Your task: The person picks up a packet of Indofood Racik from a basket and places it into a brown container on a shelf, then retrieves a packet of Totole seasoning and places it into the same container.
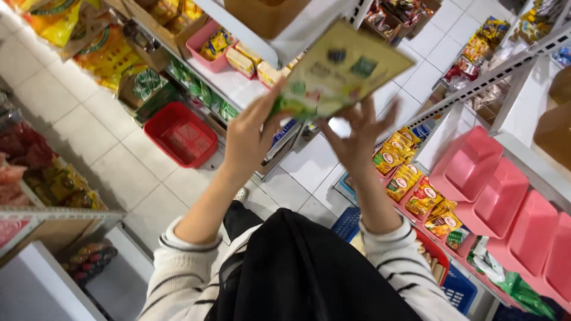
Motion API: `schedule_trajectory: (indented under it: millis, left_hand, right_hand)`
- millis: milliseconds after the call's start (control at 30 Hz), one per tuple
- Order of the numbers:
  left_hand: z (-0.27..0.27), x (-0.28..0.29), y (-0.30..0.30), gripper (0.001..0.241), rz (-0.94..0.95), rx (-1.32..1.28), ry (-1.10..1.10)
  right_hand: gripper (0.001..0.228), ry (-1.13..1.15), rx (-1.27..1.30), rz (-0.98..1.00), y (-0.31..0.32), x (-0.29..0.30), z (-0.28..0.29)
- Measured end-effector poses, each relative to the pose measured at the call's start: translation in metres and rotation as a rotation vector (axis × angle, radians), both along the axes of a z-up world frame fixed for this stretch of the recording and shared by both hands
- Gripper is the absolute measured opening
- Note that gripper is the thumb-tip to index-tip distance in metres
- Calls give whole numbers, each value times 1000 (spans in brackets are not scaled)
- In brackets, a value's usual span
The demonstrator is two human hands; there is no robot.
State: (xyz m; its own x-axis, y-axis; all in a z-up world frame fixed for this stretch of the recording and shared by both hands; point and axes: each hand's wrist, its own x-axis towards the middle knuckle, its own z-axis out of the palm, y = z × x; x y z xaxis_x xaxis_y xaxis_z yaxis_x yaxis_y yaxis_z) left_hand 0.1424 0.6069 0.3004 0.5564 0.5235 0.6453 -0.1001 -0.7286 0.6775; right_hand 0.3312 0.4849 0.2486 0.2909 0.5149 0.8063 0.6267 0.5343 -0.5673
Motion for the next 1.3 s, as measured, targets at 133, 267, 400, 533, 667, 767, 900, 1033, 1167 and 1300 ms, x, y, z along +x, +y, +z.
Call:
schedule_trajectory:
  millis: [133,267,400,533,667,767,900,1033,1167,1300]
  left_hand:
    - [41,33,74,53,-104,65,-120]
    - [76,57,154,61,-126,266,-195]
    - [77,77,208,45,-79,380,-128]
    - [63,113,251,35,-257,527,-7]
    - [56,141,272,30,-458,584,196]
    - [55,160,278,28,-520,599,385]
    - [44,175,285,43,-572,701,462]
    - [38,176,300,38,-619,767,580]
    - [52,176,296,29,-655,863,618]
    - [73,165,286,21,-729,709,648]
  right_hand:
    - [76,-112,-45,-170,54,32,51]
    - [57,26,63,-217,100,52,85]
    - [50,57,26,-197,149,87,102]
    - [44,-185,-394,-411,195,131,105]
    - [46,-283,-540,-493,218,131,113]
    - [45,-505,-650,-887,223,108,123]
    - [38,-653,-684,-1055,233,85,128]
    - [36,-772,-715,-947,241,70,121]
    - [35,-631,-887,-824,241,60,128]
    - [31,-583,-990,-781,238,59,137]
